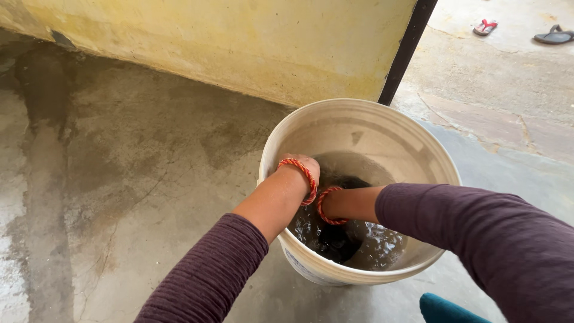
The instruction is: The person wipes a concrete floor by hand with a black cloth, then rinses and wrings the cloth in a white bucket of water.
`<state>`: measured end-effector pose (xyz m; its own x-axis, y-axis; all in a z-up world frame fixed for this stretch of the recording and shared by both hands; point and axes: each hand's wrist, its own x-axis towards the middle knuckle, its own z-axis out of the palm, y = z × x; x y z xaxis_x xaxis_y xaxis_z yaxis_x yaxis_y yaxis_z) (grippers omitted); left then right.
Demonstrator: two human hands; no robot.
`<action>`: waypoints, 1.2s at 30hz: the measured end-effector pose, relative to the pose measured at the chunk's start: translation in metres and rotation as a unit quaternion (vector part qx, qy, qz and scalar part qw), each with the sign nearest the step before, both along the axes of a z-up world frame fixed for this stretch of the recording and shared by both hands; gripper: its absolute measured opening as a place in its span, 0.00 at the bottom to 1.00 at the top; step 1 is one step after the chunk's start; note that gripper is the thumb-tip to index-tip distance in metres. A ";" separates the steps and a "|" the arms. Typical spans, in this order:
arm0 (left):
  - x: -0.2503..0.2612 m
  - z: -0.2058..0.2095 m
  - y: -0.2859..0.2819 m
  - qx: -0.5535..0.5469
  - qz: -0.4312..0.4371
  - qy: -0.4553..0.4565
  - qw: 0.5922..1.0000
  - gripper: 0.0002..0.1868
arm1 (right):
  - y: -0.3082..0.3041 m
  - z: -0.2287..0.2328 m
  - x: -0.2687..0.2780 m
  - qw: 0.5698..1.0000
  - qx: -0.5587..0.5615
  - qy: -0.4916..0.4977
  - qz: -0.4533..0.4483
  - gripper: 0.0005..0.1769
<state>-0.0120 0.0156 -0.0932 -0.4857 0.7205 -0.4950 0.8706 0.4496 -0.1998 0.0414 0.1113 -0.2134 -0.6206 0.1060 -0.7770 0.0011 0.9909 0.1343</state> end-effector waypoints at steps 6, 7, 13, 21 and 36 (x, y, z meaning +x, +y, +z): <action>-0.031 -0.032 0.006 0.031 -0.002 -0.016 0.999 0.22 | 0.008 0.005 0.023 0.999 0.015 -0.047 0.001 0.35; -0.037 -0.034 0.008 0.067 0.021 -0.037 0.997 0.21 | 0.005 0.013 0.022 0.999 0.012 -0.040 0.003 0.34; -0.039 -0.020 -0.008 0.163 0.025 -0.068 0.984 0.32 | 0.005 0.107 -0.011 0.998 -0.008 0.039 -0.043 0.34; -0.026 0.027 -0.017 0.259 0.035 -0.301 0.917 0.70 | 0.083 0.184 0.041 0.907 -0.198 0.304 -0.214 0.44; 0.012 0.022 -0.015 0.398 0.049 -0.428 0.810 0.74 | 0.093 0.317 0.022 0.291 -0.721 0.411 -0.476 0.18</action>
